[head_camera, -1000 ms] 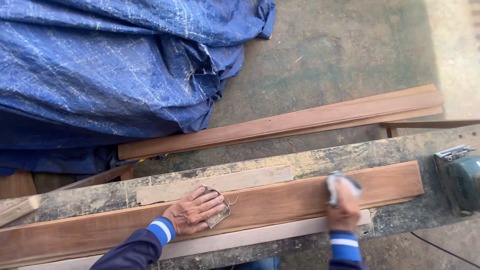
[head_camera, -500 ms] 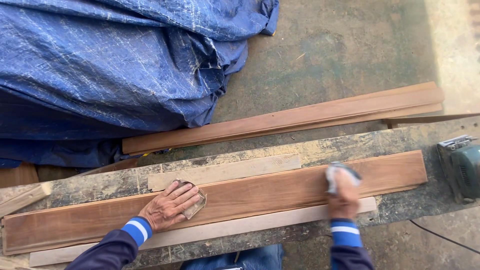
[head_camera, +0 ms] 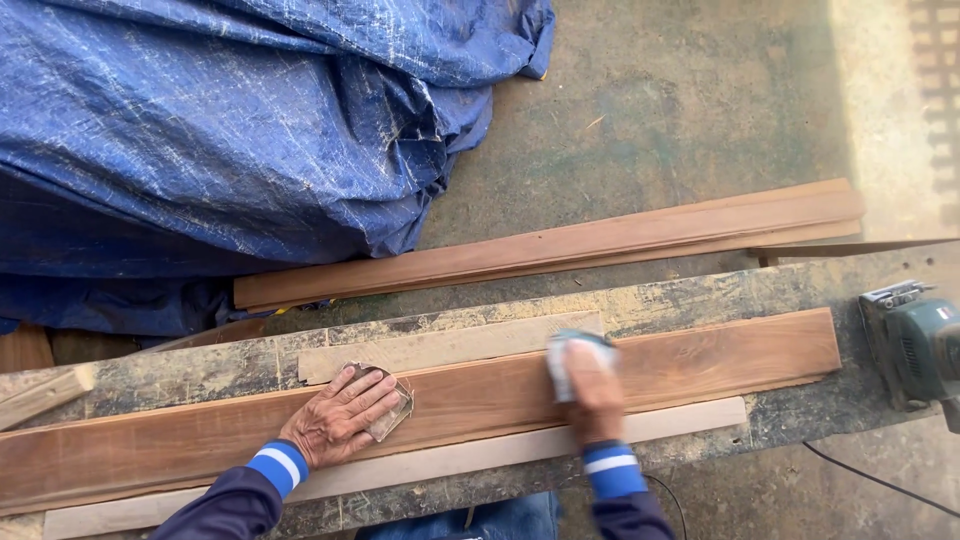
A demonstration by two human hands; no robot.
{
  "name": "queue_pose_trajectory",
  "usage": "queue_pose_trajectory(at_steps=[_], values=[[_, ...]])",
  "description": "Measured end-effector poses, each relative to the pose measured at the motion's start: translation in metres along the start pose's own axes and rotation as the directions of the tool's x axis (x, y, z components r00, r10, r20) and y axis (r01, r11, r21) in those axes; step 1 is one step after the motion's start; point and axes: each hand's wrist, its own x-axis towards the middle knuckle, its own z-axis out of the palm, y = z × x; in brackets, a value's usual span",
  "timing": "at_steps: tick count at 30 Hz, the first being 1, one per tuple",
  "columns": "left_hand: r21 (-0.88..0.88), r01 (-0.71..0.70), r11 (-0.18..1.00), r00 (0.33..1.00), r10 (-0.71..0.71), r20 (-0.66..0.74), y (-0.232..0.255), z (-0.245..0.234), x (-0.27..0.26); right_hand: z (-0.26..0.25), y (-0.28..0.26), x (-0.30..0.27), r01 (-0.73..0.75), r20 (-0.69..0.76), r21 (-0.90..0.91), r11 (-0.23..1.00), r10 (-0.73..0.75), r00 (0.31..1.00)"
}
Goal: Sanding a long piece of wood using both a power orbital sander and manual sandpaper to smooth the surface.
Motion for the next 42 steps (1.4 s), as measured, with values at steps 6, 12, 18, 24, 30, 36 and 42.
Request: queue_pose_trajectory(at_steps=[6, 12, 18, 24, 30, 36, 42], values=[[-0.013, -0.01, 1.0, 1.0, 0.01, -0.001, 0.0, -0.007, 0.003, 0.016, 0.039, -0.009, -0.38, -0.141, -0.112, 0.918, 0.364, 0.921], [-0.005, 0.011, 1.0, 0.999, -0.01, 0.03, 0.003, -0.014, 0.007, 0.037, -0.143, -0.025, 0.169, 0.105, 0.291, 0.942, -0.207, 0.973], [-0.009, 0.009, 1.0, 1.0, -0.009, 0.015, 0.0, -0.005, 0.004, -0.044, 0.081, -0.055, -0.339, -0.064, -0.125, 0.932, 0.334, 0.941], [0.015, -0.013, 1.0, 0.998, 0.013, -0.062, 0.0, -0.003, 0.003, -0.012, -0.05, -0.02, -0.263, -0.152, 0.085, 0.961, 0.273, 0.95], [0.018, 0.02, 1.0, 1.0, -0.02, 0.004, 0.004, -0.008, 0.005, 0.016, -0.091, -0.031, 0.154, 0.191, 0.278, 0.948, -0.212, 0.958], [0.052, 0.175, 0.983, 0.976, -0.166, -0.144, 0.027, 0.009, 0.008, -0.073, 0.148, -0.038, -0.388, -0.157, 0.013, 0.921, 0.386, 0.909], [-0.157, 0.611, 0.776, 0.687, -0.618, -0.383, 0.097, 0.047, 0.06, -0.073, 0.064, -0.071, -0.043, 0.092, 0.189, 0.981, 0.026, 0.995]])
